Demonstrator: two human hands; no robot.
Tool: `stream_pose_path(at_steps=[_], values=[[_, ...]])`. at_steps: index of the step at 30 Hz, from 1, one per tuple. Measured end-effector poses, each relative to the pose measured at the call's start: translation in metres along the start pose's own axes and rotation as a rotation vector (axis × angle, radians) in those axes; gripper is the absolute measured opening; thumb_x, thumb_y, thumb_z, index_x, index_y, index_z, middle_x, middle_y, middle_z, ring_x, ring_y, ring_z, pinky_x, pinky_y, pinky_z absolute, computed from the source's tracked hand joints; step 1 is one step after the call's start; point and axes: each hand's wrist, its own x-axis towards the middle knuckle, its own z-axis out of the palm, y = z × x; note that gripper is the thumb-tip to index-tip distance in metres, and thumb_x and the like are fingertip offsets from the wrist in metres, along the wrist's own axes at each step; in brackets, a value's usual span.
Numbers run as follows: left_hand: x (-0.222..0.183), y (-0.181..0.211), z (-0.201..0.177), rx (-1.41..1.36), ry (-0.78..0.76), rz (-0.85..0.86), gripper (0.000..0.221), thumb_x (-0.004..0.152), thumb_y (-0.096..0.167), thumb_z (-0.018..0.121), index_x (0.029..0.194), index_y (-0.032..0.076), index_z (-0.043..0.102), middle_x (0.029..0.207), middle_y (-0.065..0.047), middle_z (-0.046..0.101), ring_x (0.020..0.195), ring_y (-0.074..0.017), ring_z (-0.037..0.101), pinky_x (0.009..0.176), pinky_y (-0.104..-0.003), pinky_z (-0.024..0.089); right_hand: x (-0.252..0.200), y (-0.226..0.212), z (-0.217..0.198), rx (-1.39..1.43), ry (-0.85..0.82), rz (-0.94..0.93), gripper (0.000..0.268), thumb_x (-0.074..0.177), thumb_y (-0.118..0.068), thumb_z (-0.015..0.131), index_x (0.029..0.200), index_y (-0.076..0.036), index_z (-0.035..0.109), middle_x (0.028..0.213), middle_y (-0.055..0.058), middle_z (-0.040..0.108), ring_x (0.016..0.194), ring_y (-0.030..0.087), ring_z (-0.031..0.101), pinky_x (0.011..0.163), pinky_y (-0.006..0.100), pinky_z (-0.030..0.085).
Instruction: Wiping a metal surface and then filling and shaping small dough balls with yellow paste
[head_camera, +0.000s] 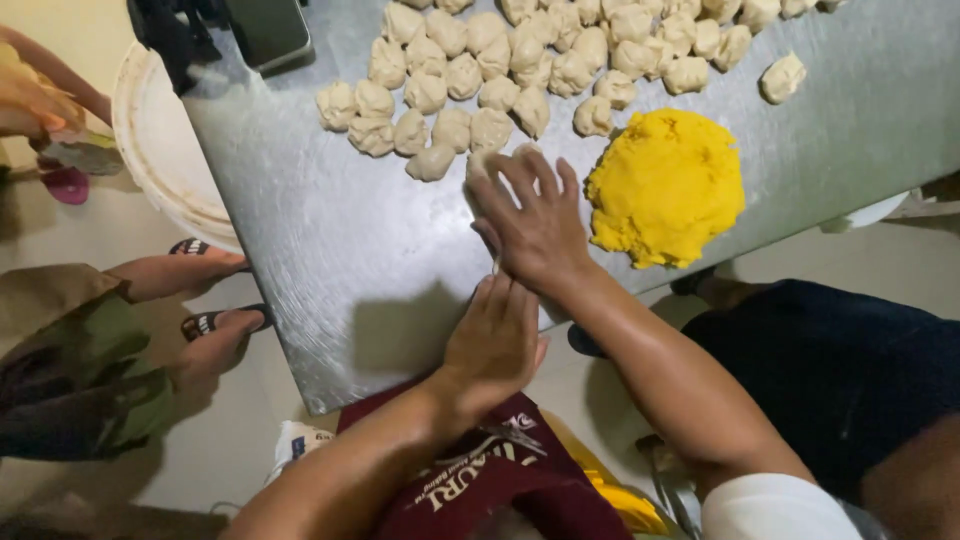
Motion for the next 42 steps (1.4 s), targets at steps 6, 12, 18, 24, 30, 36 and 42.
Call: stream_pose_path(at_steps=[6, 12, 18, 24, 30, 36, 42], values=[[-0.019, -0.009, 0.003, -0.081, -0.178, 0.0, 0.097, 0.085, 0.049, 0.074, 0.153, -0.011, 0.037, 0.161, -0.029, 0.032, 0.152, -0.0464, 0.028, 0.125, -0.054, 0.027, 0.042, 0.002, 0.002, -0.064, 0.041, -0.121, 0.035, 0.106, -0.034, 0.06, 0.136, -0.014, 0.061, 0.144, 0.014, 0.056, 0.131, 0.043, 0.048, 0.103, 0.061, 0.035], [-0.013, -0.043, -0.057, -0.213, -0.185, 0.119, 0.078, 0.086, 0.039, 0.07, 0.152, 0.005, 0.047, 0.16, -0.016, 0.044, 0.149, -0.0512, 0.031, 0.11, -0.083, 0.017, -0.002, -0.014, -0.039, 0.277, -0.038, 0.092, 0.044, 0.11, -0.033, 0.053, 0.15, -0.014, 0.057, 0.158, 0.017, 0.048, 0.141, 0.053, 0.042, 0.115, 0.062, 0.034], [-0.009, -0.059, -0.059, -0.124, -0.579, 0.052, 0.064, 0.1, 0.041, 0.039, 0.157, 0.012, 0.038, 0.165, -0.003, 0.037, 0.156, -0.0447, 0.012, 0.117, -0.081, 0.002, -0.129, -0.119, -0.057, -0.139, -0.267, 0.373, 0.056, 0.105, -0.045, 0.049, 0.152, -0.016, 0.053, 0.162, 0.007, 0.048, 0.15, 0.044, 0.034, 0.11, 0.062, 0.026], [0.018, -0.058, -0.081, -0.065, -0.609, 0.045, 0.059, 0.101, 0.045, 0.031, 0.143, 0.012, 0.057, 0.146, 0.001, 0.059, 0.15, -0.0428, 0.027, 0.116, -0.08, 0.004, -0.105, -0.094, -0.056, -0.195, -0.151, 0.391, 0.039, 0.102, -0.054, 0.054, 0.124, -0.028, 0.074, 0.12, -0.006, 0.069, 0.118, 0.028, 0.06, 0.1, 0.051, 0.04], [-0.014, -0.066, -0.067, 0.05, -0.236, 0.182, 0.061, 0.093, 0.041, 0.061, 0.145, 0.011, 0.057, 0.151, -0.006, 0.057, 0.14, -0.0473, 0.045, 0.108, -0.084, 0.024, -0.118, -0.101, -0.056, -0.146, -0.136, 0.386, 0.042, 0.098, -0.052, 0.057, 0.127, -0.025, 0.072, 0.13, 0.0, 0.061, 0.133, 0.032, 0.049, 0.106, 0.059, 0.031], [0.069, -0.08, -0.016, -0.118, -0.189, -0.086, 0.06, 0.085, 0.034, 0.074, 0.141, 0.014, 0.061, 0.121, -0.006, 0.057, 0.118, -0.0388, 0.052, 0.098, -0.065, 0.038, -0.064, -0.023, -0.025, -0.016, -0.089, 0.464, 0.049, 0.088, -0.031, 0.071, 0.133, -0.013, 0.068, 0.126, 0.011, 0.062, 0.111, 0.036, 0.062, 0.09, 0.052, 0.047], [0.017, -0.06, -0.037, 0.081, 0.02, 0.138, 0.032, 0.092, 0.017, 0.061, 0.122, 0.011, 0.069, 0.112, -0.007, 0.063, 0.116, -0.0361, 0.059, 0.102, -0.064, 0.037, -0.095, -0.056, -0.033, -0.083, -0.154, 0.282, 0.034, 0.092, -0.03, 0.061, 0.122, -0.019, 0.073, 0.115, 0.01, 0.062, 0.116, 0.039, 0.061, 0.103, 0.059, 0.041]])
